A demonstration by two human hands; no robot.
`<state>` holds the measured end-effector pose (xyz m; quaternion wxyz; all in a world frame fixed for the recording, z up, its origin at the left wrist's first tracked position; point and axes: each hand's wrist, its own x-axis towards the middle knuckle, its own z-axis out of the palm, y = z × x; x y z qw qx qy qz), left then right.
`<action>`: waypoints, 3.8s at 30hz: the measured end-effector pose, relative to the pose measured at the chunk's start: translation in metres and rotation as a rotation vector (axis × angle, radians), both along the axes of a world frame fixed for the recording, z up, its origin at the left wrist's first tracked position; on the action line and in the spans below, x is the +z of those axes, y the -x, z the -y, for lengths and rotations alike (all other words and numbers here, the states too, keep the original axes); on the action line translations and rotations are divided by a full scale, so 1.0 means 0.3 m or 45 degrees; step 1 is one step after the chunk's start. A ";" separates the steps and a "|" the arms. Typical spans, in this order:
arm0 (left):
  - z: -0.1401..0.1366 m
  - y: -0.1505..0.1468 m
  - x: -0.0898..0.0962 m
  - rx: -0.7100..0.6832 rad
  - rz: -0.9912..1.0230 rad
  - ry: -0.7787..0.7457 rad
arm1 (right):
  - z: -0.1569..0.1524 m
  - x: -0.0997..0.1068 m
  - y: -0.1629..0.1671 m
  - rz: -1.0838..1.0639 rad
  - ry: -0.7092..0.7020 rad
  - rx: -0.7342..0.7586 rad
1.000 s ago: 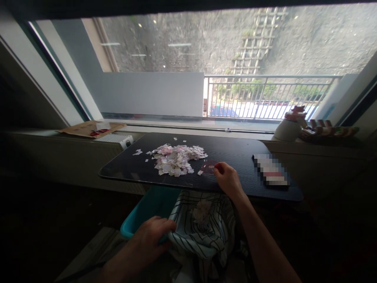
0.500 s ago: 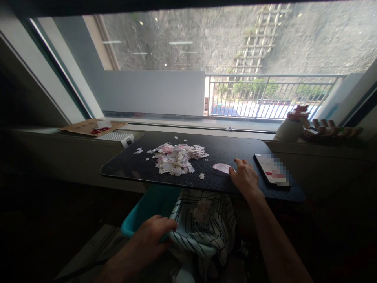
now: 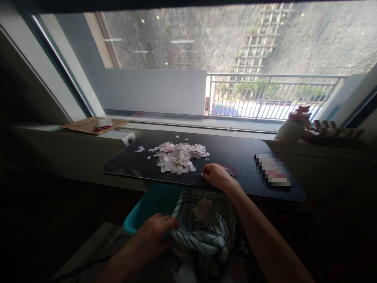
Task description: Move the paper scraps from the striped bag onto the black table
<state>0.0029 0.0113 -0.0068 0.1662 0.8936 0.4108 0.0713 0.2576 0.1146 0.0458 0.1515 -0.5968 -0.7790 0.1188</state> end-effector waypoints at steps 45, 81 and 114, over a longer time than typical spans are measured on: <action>0.009 -0.013 0.005 -0.016 -0.071 0.019 | -0.111 -0.042 -0.077 -0.684 0.238 0.033; 0.014 -0.017 0.020 -0.015 -0.049 -0.003 | -0.143 -0.056 -0.065 -0.508 0.133 0.048; 0.017 -0.014 0.000 -0.003 -0.045 -0.053 | -0.125 -0.001 -0.034 -0.534 0.202 0.033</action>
